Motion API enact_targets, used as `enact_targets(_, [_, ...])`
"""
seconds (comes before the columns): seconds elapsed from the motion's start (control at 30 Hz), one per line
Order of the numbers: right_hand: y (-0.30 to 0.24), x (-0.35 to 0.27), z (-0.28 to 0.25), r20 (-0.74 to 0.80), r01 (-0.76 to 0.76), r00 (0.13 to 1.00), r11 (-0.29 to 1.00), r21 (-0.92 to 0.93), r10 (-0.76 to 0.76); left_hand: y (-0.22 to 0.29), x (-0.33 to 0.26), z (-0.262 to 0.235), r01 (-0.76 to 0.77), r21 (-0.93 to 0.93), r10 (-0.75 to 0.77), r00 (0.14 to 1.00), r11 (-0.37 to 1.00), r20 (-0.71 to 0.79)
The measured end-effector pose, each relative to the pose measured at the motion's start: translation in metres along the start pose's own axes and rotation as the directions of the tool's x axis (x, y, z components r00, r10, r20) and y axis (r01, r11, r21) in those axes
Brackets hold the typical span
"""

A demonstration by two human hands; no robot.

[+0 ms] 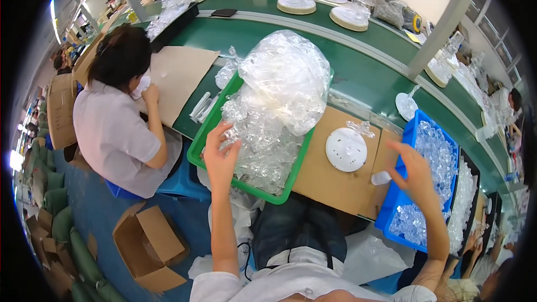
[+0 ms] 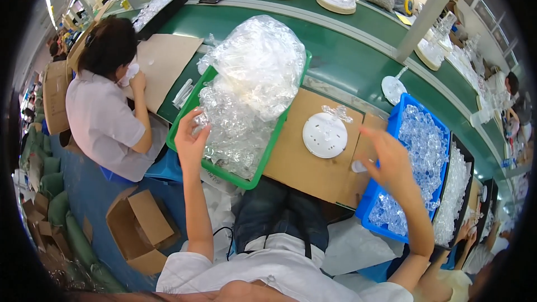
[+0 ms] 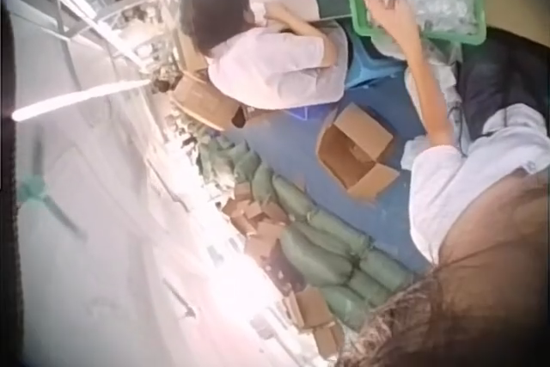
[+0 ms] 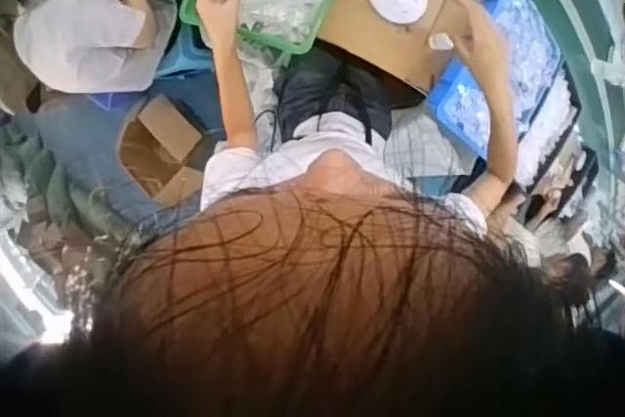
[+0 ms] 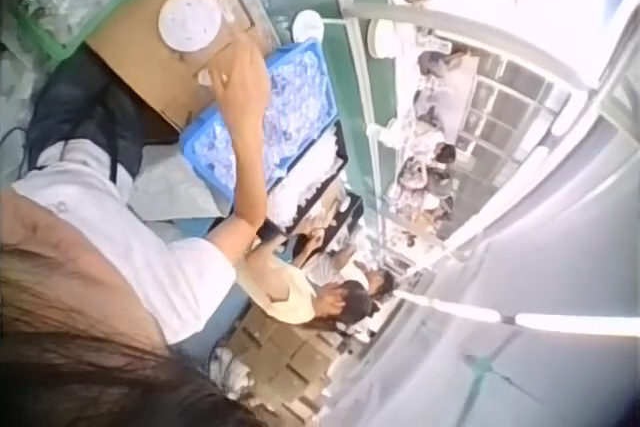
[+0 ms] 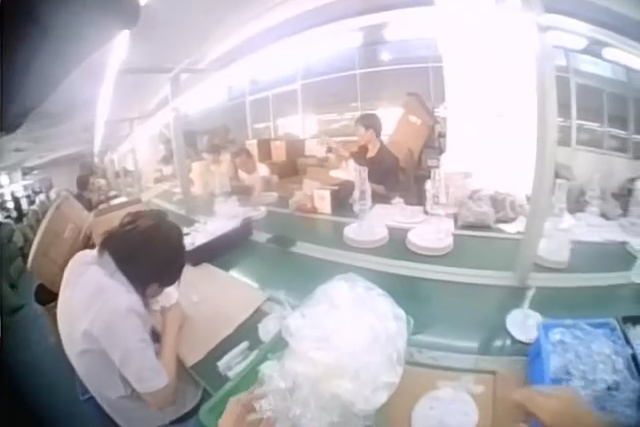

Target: Assembling decorative plastic cross fixtures onto light bases using adhesive.

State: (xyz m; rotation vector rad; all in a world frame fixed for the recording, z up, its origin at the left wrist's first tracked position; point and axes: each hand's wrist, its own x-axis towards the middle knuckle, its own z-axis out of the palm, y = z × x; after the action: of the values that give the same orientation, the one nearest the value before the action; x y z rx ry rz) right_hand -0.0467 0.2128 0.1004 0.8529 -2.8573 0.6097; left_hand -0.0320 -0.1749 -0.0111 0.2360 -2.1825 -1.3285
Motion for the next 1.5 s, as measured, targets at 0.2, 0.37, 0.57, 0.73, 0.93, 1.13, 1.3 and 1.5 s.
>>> enact_targets(0.2, [-0.080,-0.018,0.040,-0.048,-0.013,0.998,0.908,0.419,0.036,0.086,-0.063,0.045,0.367,-0.766,-0.112,0.924,0.527,0.366])
enact_targets(0.37, [-0.072,-0.017,0.090,-0.244,0.098,0.969,0.975,0.200,-0.047,0.085,-0.099,0.090,0.656,-0.676,-0.214,0.752,0.336,0.623])
enact_targets(0.57, [-0.066,-0.043,0.141,0.003,-0.206,0.887,0.389,0.898,0.462,0.079,-0.129,0.133,0.531,-0.786,-0.329,0.839,0.317,0.434])
enact_targets(0.73, [-0.050,-0.045,0.162,0.236,-0.234,0.694,-0.097,0.967,0.680,0.061,-0.143,0.166,0.281,-0.774,-0.159,0.960,0.568,0.232])
enact_targets(0.93, [-0.027,-0.030,0.150,0.289,-0.038,0.751,-0.399,0.916,0.594,0.047,-0.148,0.169,-0.051,-0.538,0.117,0.989,0.842,0.089])
enact_targets(1.13, [-0.022,-0.020,0.146,0.308,-0.118,0.766,-0.348,0.930,0.565,0.036,-0.139,0.164,-0.266,-0.446,0.338,0.937,0.855,0.090])
enact_targets(1.3, [-0.006,-0.022,0.145,0.137,-0.089,0.809,-0.112,0.990,0.572,0.056,-0.118,0.157,0.356,-0.663,-0.166,0.928,0.659,0.334])
enact_targets(1.5, [0.002,-0.016,0.148,-0.069,-0.083,0.789,0.217,0.973,0.611,0.048,-0.100,0.170,0.375,-0.482,-0.029,0.811,0.792,0.584])
